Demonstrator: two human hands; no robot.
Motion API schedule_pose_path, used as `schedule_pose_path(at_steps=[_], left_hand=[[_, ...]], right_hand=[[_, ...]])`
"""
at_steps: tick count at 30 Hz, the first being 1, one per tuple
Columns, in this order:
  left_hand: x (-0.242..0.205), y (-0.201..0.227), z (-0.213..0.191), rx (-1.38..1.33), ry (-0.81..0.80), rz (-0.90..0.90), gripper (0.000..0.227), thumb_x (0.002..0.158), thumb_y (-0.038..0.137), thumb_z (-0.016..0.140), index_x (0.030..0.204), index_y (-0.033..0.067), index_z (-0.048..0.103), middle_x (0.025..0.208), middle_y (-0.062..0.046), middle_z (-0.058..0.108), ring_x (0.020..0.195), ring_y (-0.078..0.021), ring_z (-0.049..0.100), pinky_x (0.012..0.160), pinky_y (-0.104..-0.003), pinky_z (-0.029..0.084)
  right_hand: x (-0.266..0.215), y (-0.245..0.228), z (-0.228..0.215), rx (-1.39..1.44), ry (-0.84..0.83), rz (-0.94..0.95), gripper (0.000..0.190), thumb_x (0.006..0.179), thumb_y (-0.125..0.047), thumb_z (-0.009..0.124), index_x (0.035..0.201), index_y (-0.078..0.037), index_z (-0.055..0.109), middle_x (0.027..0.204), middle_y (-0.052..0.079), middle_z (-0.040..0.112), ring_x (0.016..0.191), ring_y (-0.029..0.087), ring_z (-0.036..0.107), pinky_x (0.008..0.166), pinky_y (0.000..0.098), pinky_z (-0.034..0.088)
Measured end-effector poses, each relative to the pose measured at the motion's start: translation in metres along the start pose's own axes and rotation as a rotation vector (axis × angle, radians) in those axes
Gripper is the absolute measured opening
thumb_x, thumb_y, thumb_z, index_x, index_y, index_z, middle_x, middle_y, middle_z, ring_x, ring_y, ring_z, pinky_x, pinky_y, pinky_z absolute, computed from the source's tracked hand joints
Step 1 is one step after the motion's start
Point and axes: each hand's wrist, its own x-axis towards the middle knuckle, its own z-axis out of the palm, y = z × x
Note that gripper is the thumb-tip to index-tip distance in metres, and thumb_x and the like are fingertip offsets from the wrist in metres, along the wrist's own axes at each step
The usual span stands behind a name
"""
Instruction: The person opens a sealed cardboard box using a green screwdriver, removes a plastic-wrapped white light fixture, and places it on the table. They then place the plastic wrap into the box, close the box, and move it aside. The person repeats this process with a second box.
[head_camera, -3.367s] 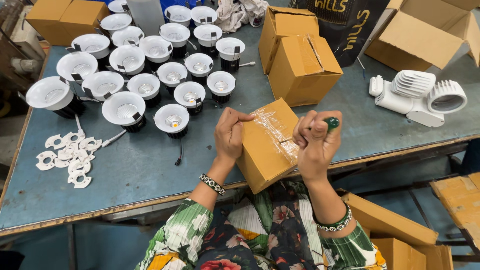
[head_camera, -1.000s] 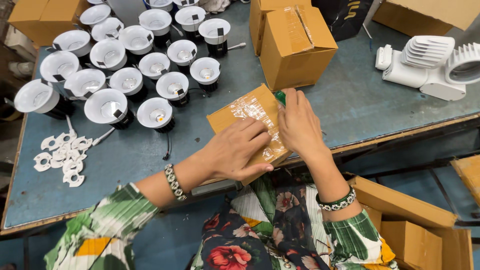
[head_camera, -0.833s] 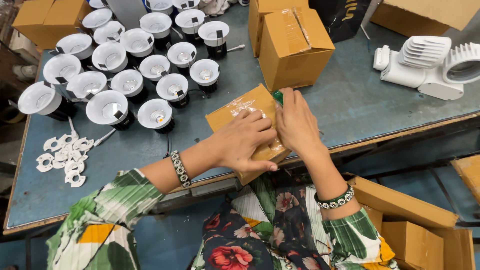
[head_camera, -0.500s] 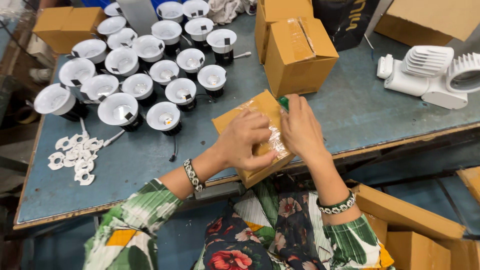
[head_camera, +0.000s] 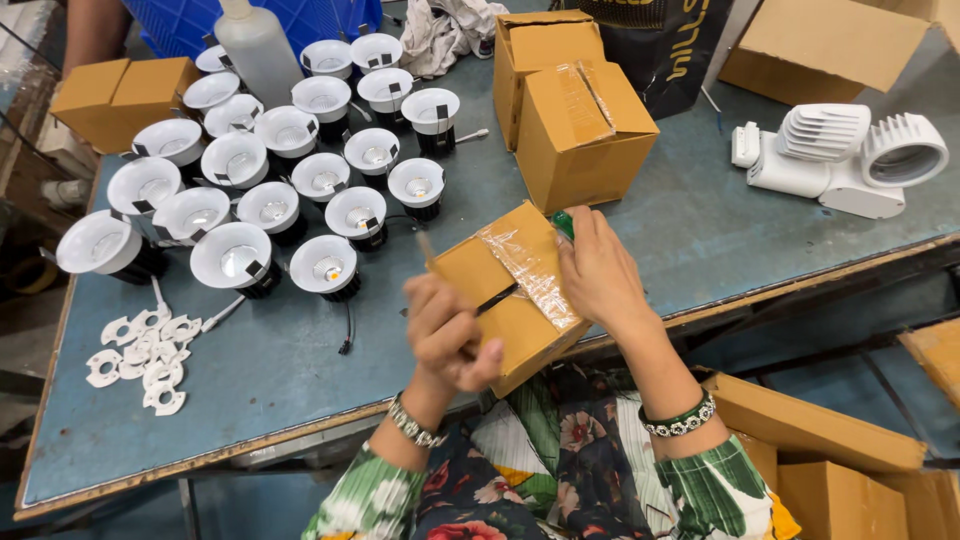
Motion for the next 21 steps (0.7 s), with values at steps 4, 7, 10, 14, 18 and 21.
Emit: schedule_pose_path(at_steps=[4, 7, 10, 14, 18, 21], left_hand=[[-0.041, 0.003, -0.038, 0.079, -0.072, -0.165, 0.032, 0.081, 0.041, 0.058, 0.072, 0.0103, 0.055, 0.086, -0.008, 0.055, 0.087, -0.0276, 0.053, 0.088, -0.042, 0.037], [-0.070, 0.015, -0.041, -0.194, -0.264, -0.546, 0.044, 0.088, 0.050, 0.060, 0.088, 0.0061, 0.060, 0.101, -0.010, 0.054, 0.102, -0.0301, 0.053, 0.096, -0.043, 0.039], [-0.074, 0.015, -0.027, -0.293, -0.413, -0.685, 0.052, 0.089, 0.054, 0.064, 0.098, 0.0039, 0.055, 0.104, -0.011, 0.046, 0.101, -0.0302, 0.049, 0.093, -0.039, 0.043], [-0.027, -0.006, -0.042, -0.250, -0.713, -0.746, 0.045, 0.084, 0.046, 0.074, 0.088, 0.0048, 0.056, 0.102, -0.011, 0.054, 0.094, -0.0268, 0.056, 0.082, -0.035, 0.048], [0.035, -0.012, -0.057, 0.264, -1.045, -0.844, 0.041, 0.088, 0.051, 0.074, 0.092, 0.0111, 0.068, 0.096, -0.009, 0.068, 0.092, -0.0224, 0.065, 0.085, -0.035, 0.052], [0.072, -0.015, -0.041, 0.343, -1.047, -0.426, 0.048, 0.087, 0.053, 0.074, 0.108, 0.0118, 0.063, 0.115, -0.007, 0.063, 0.112, -0.0232, 0.058, 0.093, -0.038, 0.049]], right_hand=[[0.004, 0.003, 0.000, 0.023, -0.002, 0.004, 0.032, 0.099, -0.015, 0.055, 0.128, -0.004, 0.049, 0.118, 0.021, 0.060, 0.109, 0.045, 0.058, 0.088, 0.0517, 0.047], [0.006, 0.003, 0.001, 0.039, -0.006, 0.002, 0.028, 0.099, -0.015, 0.055, 0.125, -0.005, 0.050, 0.119, 0.021, 0.060, 0.110, 0.044, 0.059, 0.089, 0.0511, 0.047], [0.004, 0.005, 0.000, -0.010, 0.023, -0.005, 0.028, 0.099, -0.015, 0.056, 0.124, -0.004, 0.050, 0.118, 0.021, 0.060, 0.110, 0.044, 0.059, 0.088, 0.0513, 0.047], [0.006, 0.004, 0.002, -0.060, 0.045, -0.044, 0.028, 0.097, -0.016, 0.059, 0.122, -0.005, 0.051, 0.114, 0.020, 0.060, 0.108, 0.043, 0.059, 0.086, 0.0510, 0.048], [0.005, 0.008, 0.001, -0.057, -0.002, -0.176, 0.030, 0.096, -0.013, 0.061, 0.122, -0.002, 0.051, 0.113, 0.021, 0.059, 0.105, 0.043, 0.059, 0.085, 0.0503, 0.048], [0.002, 0.008, 0.001, -0.025, -0.008, -0.250, 0.032, 0.094, -0.014, 0.064, 0.121, -0.001, 0.052, 0.111, 0.019, 0.060, 0.104, 0.041, 0.060, 0.085, 0.0493, 0.049]])
